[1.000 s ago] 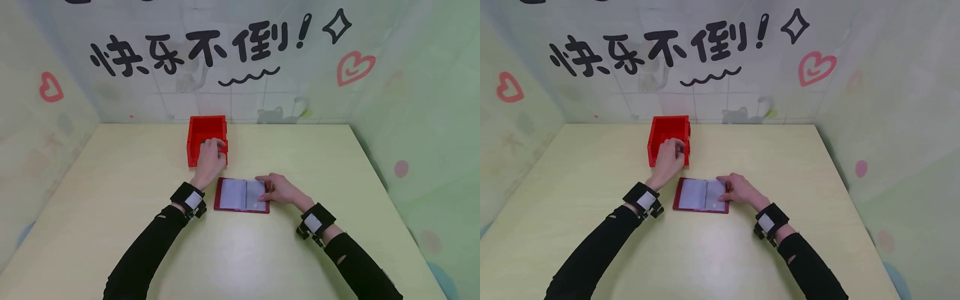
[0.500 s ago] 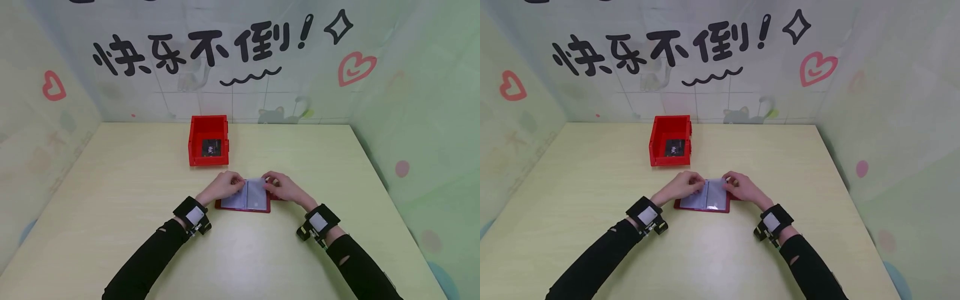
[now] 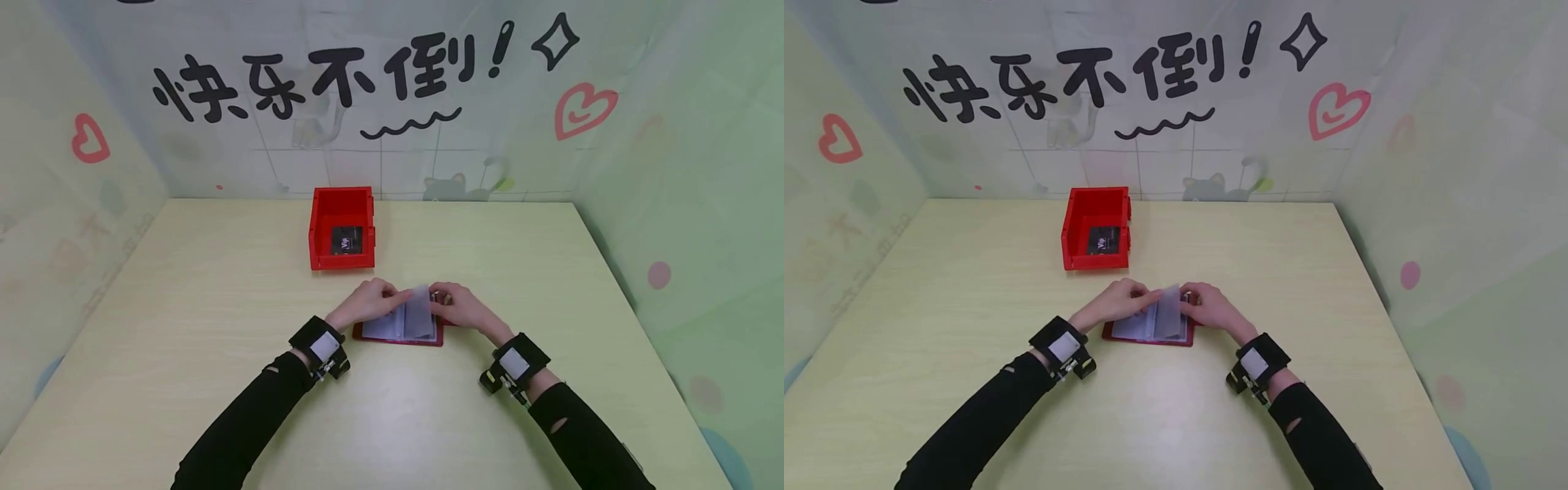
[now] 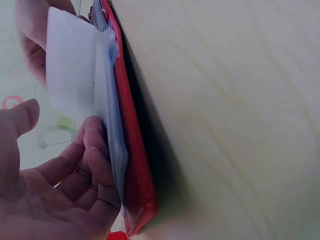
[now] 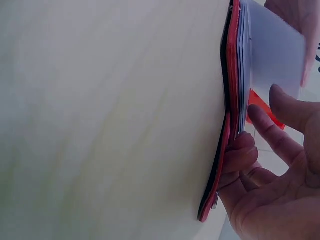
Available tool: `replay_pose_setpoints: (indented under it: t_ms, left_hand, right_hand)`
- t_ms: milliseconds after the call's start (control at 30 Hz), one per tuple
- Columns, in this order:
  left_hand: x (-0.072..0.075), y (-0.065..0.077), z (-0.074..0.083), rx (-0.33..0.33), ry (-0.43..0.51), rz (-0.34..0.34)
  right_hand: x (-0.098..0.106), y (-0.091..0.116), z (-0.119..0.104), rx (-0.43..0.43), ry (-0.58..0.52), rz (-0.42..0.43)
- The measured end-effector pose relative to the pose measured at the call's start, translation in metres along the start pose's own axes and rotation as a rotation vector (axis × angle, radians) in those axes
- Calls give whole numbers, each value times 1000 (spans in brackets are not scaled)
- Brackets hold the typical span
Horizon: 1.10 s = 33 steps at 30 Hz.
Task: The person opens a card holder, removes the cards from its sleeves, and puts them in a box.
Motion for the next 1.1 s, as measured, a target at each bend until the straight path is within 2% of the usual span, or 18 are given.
replay_pose_setpoints:
  t_ms: [167,300,433,533,667,900,1100]
  left_hand:
    - [0,0,-2,45,9,4]
    - [0,0,-1,95,-6,3]
    - [1,0,1,99,-16,-4]
    - [4,1,1,77,11,-4]
    - [8,2,-1,54,40,0]
    - [11,4,-6,105,15,31]
    - [11,5,-6,130,-16,63]
  right_hand:
    - [-3,-2,-5,15,36,12]
    - [-6,-4,-8,-34,120,44]
    - [-10,-5,-9,-107,188,61]
    - [-11,-5,-10,-121,207,56]
    - [-9,-3,-10,-115,207,25]
    - [-5,-2,-5,-87,135,-26]
    - [-4,-2,-1,-109,81,-35]
Point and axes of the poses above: each hand's wrist, its own y-axis away from the middle knuckle, its own x-axis out of the back of the hand, z = x × y, the point moved 6 cm from there along -y, towards the middle knuckle, and after that the axes turned 6 degrees about -x, right-handed, at the moved point
